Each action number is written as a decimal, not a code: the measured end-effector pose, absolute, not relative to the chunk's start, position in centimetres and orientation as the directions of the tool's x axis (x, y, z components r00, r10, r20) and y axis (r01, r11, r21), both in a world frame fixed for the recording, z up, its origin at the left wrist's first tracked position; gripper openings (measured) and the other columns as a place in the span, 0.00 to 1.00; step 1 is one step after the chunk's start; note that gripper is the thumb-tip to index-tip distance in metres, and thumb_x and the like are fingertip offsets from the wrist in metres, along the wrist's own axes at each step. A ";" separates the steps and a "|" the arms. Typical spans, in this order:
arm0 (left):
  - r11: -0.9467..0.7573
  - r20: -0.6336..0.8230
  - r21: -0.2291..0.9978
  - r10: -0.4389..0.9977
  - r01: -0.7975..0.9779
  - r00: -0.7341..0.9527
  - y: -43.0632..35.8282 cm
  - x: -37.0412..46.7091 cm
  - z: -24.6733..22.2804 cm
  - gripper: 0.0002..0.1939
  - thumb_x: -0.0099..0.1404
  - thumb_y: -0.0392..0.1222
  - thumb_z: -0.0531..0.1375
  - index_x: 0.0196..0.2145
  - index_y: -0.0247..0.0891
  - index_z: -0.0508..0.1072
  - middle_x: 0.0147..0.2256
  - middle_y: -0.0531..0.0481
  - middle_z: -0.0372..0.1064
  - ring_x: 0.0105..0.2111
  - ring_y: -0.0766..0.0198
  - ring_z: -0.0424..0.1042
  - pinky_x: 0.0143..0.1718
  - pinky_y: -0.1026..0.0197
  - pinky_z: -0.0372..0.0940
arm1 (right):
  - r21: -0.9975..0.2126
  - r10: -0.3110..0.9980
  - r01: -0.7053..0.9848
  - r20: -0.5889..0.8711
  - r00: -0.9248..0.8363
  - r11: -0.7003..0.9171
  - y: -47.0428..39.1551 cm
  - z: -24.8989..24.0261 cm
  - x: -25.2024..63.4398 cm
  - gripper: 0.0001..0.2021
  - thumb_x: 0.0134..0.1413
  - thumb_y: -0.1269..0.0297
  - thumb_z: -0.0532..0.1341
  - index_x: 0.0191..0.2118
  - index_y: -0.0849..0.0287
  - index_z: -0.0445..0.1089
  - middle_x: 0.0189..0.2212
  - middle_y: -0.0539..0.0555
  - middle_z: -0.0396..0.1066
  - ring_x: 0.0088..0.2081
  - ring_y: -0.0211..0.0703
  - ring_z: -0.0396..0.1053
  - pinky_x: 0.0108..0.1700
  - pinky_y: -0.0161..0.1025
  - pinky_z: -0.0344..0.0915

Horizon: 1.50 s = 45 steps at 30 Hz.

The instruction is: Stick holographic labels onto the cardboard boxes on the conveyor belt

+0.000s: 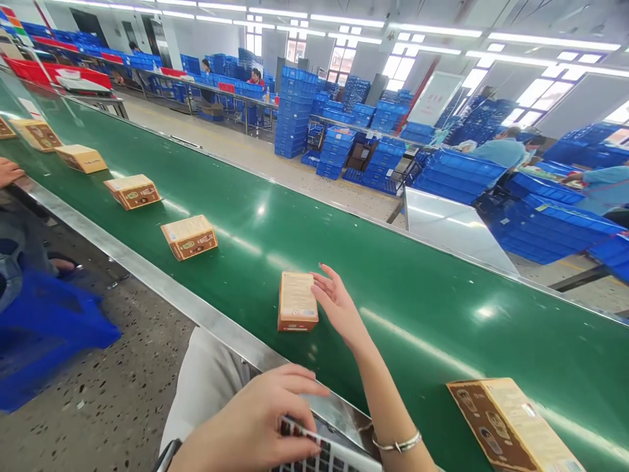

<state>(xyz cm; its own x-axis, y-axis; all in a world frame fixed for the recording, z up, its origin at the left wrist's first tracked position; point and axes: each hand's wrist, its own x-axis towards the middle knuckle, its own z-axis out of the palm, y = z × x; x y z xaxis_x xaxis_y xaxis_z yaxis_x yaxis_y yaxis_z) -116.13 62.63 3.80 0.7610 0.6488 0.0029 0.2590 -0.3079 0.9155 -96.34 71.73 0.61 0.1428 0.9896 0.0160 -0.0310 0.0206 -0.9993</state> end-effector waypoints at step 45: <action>-0.376 0.043 0.856 0.736 0.355 0.675 62.7 -113.7 2.8 0.04 0.65 0.32 0.66 0.32 0.38 0.80 0.55 0.43 0.76 0.45 0.54 0.81 0.47 0.59 0.72 | -0.808 0.870 0.580 0.212 0.445 -0.100 61.4 5.1 -91.8 0.14 0.58 0.49 0.60 0.39 0.54 0.73 0.40 0.57 0.79 0.43 0.53 0.76 0.36 0.42 0.70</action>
<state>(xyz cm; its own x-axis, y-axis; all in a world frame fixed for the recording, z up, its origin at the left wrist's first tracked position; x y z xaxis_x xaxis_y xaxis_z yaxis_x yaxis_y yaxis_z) -113.75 62.70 2.84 0.6753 0.7363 0.0432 0.3554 -0.3762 0.8557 -91.79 61.41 5.09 0.4453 0.8700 0.2118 0.5801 -0.1002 -0.8083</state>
